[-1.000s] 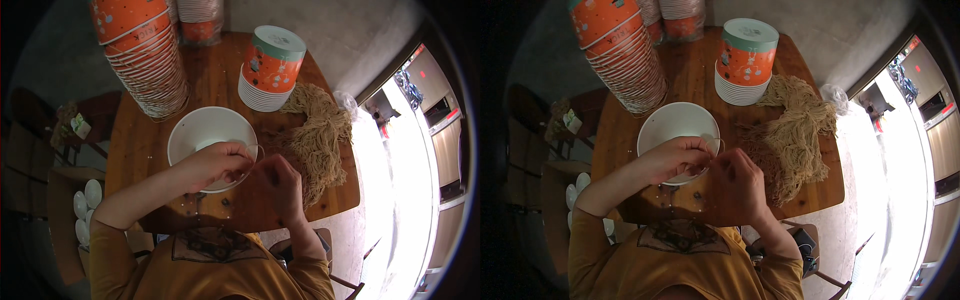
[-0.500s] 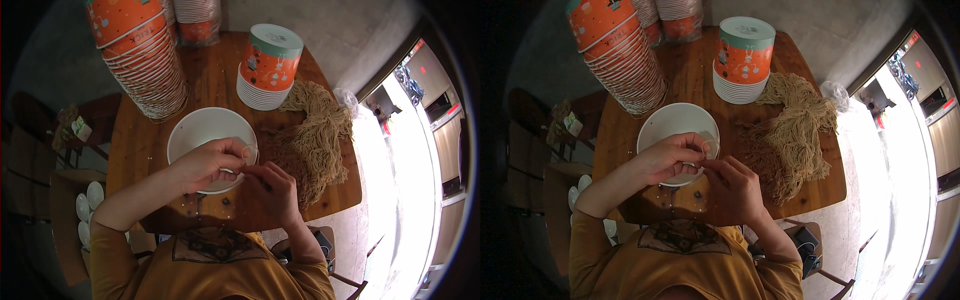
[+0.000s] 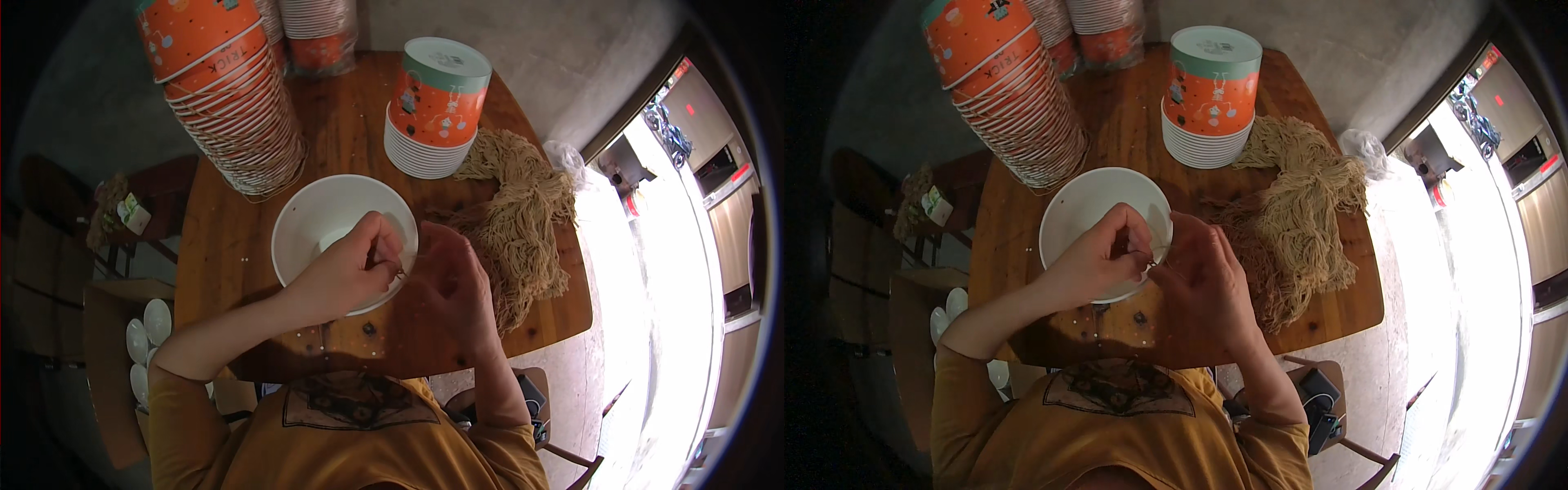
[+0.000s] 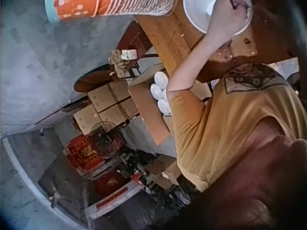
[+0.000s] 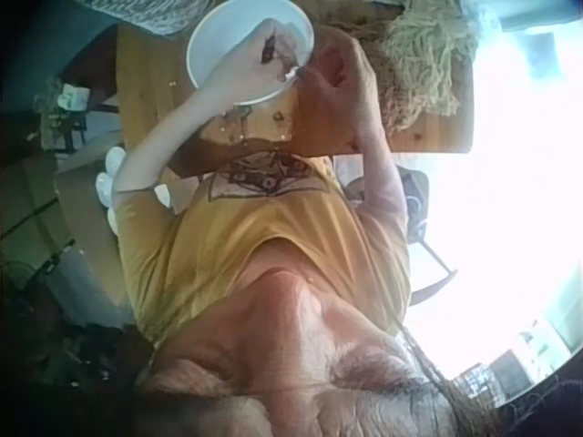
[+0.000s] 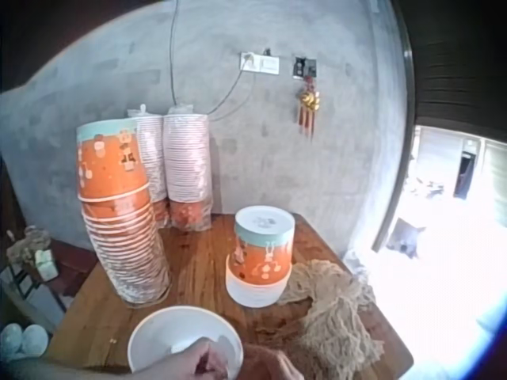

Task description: Attaching thin strings to paper buckets to serve as handles.

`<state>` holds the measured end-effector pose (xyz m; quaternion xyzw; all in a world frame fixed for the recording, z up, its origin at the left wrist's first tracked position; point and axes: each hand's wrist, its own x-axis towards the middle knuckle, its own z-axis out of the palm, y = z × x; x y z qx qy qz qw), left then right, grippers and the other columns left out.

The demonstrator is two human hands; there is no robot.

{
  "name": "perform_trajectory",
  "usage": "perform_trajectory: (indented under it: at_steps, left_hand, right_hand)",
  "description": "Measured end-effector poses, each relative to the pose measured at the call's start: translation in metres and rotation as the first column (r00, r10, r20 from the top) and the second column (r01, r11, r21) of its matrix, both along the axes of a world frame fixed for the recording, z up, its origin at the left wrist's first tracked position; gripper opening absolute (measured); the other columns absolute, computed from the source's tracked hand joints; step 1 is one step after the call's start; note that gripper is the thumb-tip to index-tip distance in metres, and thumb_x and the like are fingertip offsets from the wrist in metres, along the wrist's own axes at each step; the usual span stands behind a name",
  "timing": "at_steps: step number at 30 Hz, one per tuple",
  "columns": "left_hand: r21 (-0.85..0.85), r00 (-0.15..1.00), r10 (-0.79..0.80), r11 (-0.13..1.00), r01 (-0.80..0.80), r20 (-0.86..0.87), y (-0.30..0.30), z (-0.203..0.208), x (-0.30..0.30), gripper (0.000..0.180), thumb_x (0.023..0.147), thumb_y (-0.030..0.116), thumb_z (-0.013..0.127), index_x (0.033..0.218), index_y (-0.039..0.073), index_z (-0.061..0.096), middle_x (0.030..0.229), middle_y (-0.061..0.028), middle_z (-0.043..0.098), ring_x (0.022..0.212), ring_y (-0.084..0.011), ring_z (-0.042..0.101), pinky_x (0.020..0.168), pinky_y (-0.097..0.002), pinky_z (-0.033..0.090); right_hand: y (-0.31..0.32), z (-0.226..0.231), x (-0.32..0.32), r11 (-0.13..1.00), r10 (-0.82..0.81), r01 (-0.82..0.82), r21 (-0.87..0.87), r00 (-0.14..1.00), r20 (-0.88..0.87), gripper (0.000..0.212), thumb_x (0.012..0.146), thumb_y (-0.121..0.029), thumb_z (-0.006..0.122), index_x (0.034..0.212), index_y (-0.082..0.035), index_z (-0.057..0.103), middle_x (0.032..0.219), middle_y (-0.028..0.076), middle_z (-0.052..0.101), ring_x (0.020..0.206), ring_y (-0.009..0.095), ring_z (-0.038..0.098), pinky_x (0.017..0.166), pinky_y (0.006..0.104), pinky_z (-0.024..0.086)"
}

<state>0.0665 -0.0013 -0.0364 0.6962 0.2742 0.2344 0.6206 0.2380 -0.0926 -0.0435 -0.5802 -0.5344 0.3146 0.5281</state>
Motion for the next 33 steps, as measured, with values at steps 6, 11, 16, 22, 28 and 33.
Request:
perform_trajectory:
  at_steps: [6, 11, 16, 22, 28, 33]
  left_hand:
    - [0.453, 0.997, 0.055, 0.891, -0.026, -0.051, -0.01, 0.011, 0.003, 0.021, 0.087, -0.004, 0.057, 0.101, 0.003, 0.044, 0.092, -0.0128, 0.052, 0.087, -0.0262, 0.058, 0.076, -0.0355, 0.047]
    - [0.769, 0.996, 0.027, 0.638, 0.044, -0.079, -0.01, 0.008, 0.004, 0.028, 0.081, -0.006, 0.06, 0.103, 0.002, 0.046, 0.097, -0.0155, 0.05, 0.095, -0.0355, 0.054, 0.077, -0.0409, 0.048]
    - [0.441, 1.0, 0.009, 0.897, -0.01, 0.003, -0.008, 0.012, 0.004, 0.021, 0.088, -0.004, 0.061, 0.105, 0.004, 0.052, 0.094, -0.0092, 0.051, 0.084, -0.0228, 0.056, 0.075, -0.033, 0.047]
    - [0.379, 0.994, -0.058, 0.921, 0.089, -0.093, -0.002, 0.01, -0.002, 0.015, 0.088, -0.002, 0.062, 0.1, 0.003, 0.055, 0.098, -0.0063, 0.049, 0.086, -0.0176, 0.054, 0.076, -0.0301, 0.047]
    - [0.56, 0.995, -0.02, 0.825, 0.07, -0.094, -0.002, 0.005, 0.0, 0.011, 0.087, -0.001, 0.06, 0.096, 0.002, 0.054, 0.101, -0.0125, 0.048, 0.087, -0.0282, 0.058, 0.075, -0.0361, 0.048]
    - [0.715, 0.993, 0.063, 0.698, 0.029, -0.103, -0.009, 0.003, 0.0, 0.012, 0.086, 0.001, 0.061, 0.095, 0.003, 0.053, 0.098, -0.013, 0.049, 0.087, -0.0334, 0.058, 0.073, -0.0406, 0.048]
  right_hand:
    - [0.0, -0.002, -0.003, 0.998, -0.003, -0.012, 0.061, 0.967, 0.253, 0.022, 0.082, -0.006, 0.073, 0.103, -0.006, 0.066, 0.082, 0.005, 0.062, 0.065, 0.012, 0.057, 0.06, 0.0265, 0.048]
    - [-0.002, -0.004, -0.008, 0.997, -0.043, 0.028, 0.07, 0.976, 0.214, 0.013, 0.083, -0.004, 0.071, 0.095, -0.004, 0.066, 0.08, 0.007, 0.063, 0.064, 0.013, 0.057, 0.06, 0.0273, 0.048]
    - [-0.003, -0.011, -0.008, 0.992, -0.074, 0.056, 0.111, 0.983, 0.168, 0.01, 0.083, -0.002, 0.07, 0.091, -0.003, 0.064, 0.078, 0.007, 0.062, 0.063, 0.014, 0.057, 0.059, 0.027, 0.048]
    - [-0.005, -0.012, -0.01, 0.992, -0.076, 0.055, 0.115, 0.98, 0.184, 0.009, 0.084, -0.002, 0.07, 0.089, -0.003, 0.063, 0.078, 0.008, 0.063, 0.063, 0.015, 0.059, 0.059, 0.0273, 0.049]
    - [-0.008, -0.01, -0.01, 0.985, -0.087, 0.038, 0.168, 0.952, 0.294, 0.011, 0.085, -0.003, 0.069, 0.091, -0.004, 0.061, 0.079, 0.01, 0.063, 0.067, 0.023, 0.064, 0.06, 0.0317, 0.051]
    - [-0.008, -0.016, -0.012, 0.964, -0.138, 0.036, 0.263, 0.916, 0.377, 0.016, 0.083, -0.003, 0.07, 0.093, -0.006, 0.059, 0.08, 0.01, 0.062, 0.071, 0.029, 0.064, 0.061, 0.0369, 0.052]
